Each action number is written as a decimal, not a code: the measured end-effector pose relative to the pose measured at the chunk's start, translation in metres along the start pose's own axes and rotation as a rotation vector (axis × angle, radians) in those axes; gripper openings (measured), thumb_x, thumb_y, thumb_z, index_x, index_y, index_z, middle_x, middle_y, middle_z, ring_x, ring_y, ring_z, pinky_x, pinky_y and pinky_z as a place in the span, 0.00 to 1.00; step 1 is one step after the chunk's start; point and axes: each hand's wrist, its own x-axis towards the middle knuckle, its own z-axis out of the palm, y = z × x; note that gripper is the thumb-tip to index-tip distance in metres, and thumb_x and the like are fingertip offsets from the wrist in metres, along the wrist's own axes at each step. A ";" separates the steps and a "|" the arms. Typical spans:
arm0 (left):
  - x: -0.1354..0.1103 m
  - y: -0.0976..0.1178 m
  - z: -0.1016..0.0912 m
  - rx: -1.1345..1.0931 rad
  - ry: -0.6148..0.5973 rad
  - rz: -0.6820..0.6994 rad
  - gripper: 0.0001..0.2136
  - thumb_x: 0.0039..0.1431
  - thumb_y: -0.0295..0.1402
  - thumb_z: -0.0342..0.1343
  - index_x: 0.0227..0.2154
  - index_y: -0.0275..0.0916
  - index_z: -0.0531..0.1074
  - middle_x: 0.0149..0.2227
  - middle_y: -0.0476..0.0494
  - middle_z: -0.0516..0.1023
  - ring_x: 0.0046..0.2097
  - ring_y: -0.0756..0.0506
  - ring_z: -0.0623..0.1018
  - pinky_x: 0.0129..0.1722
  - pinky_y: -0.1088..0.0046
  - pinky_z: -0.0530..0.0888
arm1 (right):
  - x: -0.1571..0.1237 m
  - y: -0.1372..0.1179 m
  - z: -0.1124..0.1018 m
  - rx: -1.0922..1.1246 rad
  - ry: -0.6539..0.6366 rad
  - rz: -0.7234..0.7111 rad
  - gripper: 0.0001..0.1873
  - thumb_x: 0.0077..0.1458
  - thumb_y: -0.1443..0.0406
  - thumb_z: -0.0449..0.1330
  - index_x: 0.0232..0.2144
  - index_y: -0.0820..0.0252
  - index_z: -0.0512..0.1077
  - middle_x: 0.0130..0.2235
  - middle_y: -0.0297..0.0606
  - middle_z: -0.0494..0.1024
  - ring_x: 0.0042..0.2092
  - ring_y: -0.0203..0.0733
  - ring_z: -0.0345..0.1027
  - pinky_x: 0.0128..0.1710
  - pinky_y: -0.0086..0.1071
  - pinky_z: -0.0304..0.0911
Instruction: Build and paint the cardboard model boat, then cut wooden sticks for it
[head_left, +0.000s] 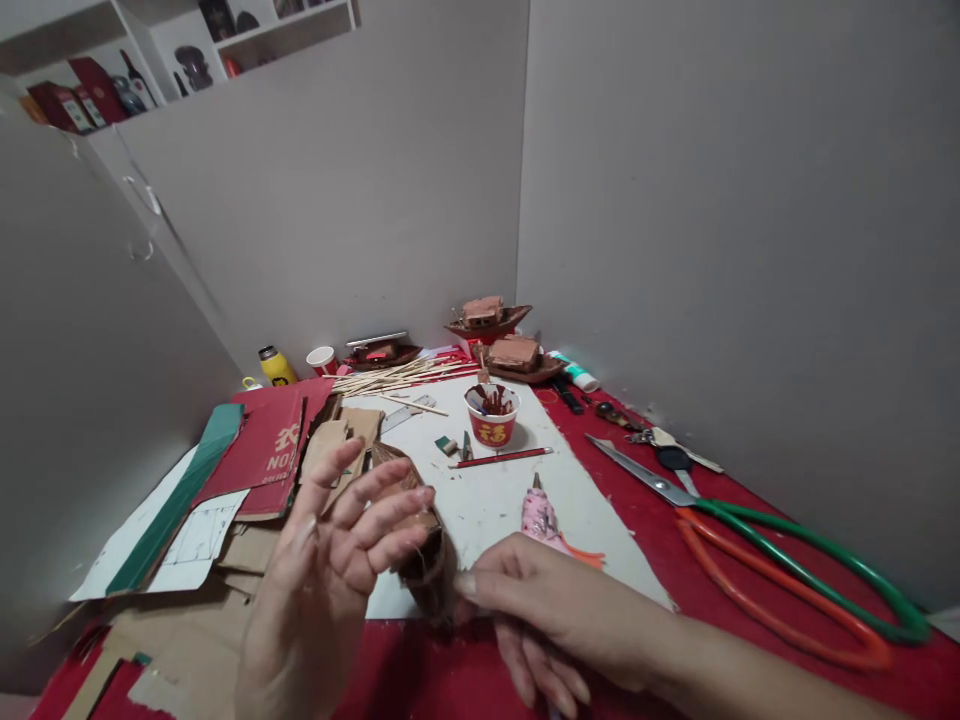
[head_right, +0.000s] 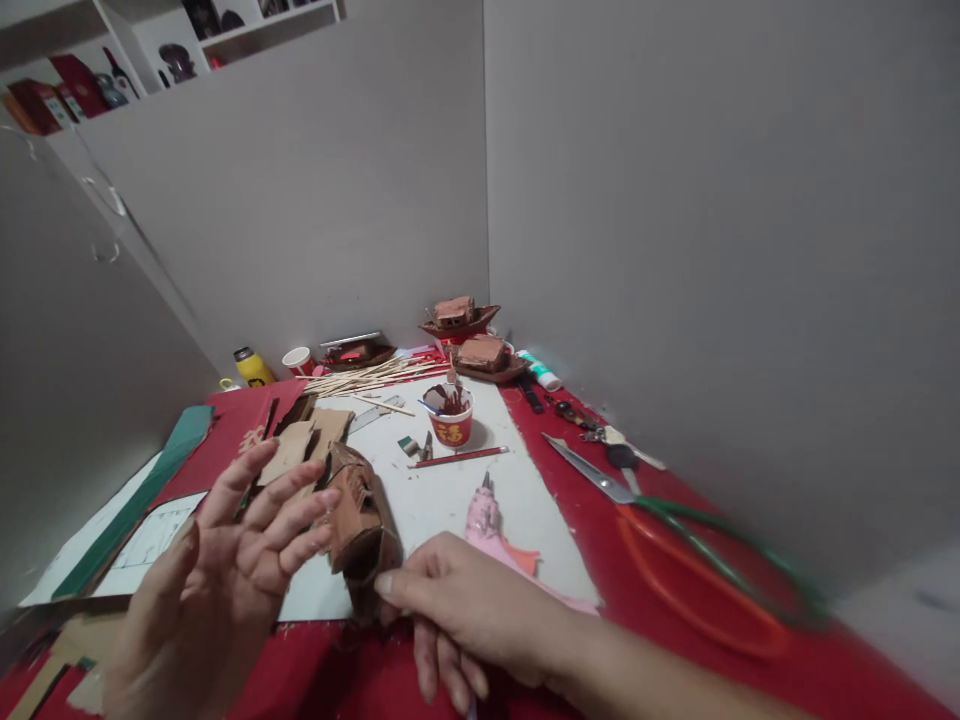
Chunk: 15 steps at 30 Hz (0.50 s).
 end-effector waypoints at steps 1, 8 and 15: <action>0.001 -0.002 -0.001 -0.020 -0.034 -0.042 0.24 0.55 0.44 0.57 0.55 0.44 0.68 0.52 0.34 0.76 0.50 0.34 0.77 0.46 0.59 0.76 | -0.003 -0.001 -0.001 -0.026 0.053 -0.054 0.23 0.55 0.47 0.55 0.25 0.62 0.66 0.15 0.31 0.71 0.10 0.25 0.53 0.08 0.18 0.45; 0.010 -0.011 -0.005 -0.069 -0.136 -0.261 0.29 0.58 0.50 0.49 0.60 0.44 0.61 0.54 0.31 0.73 0.51 0.31 0.76 0.51 0.54 0.69 | -0.030 -0.013 -0.007 -0.272 0.632 -0.717 0.12 0.55 0.58 0.62 0.36 0.60 0.75 0.29 0.34 0.73 0.27 0.33 0.66 0.29 0.27 0.65; 0.008 -0.020 -0.006 -0.067 -0.207 -0.346 0.32 0.56 0.53 0.50 0.61 0.44 0.60 0.56 0.31 0.72 0.51 0.31 0.76 0.54 0.50 0.65 | -0.028 -0.014 -0.008 -0.505 0.586 -0.858 0.05 0.56 0.65 0.61 0.34 0.59 0.77 0.31 0.37 0.75 0.33 0.36 0.68 0.33 0.29 0.63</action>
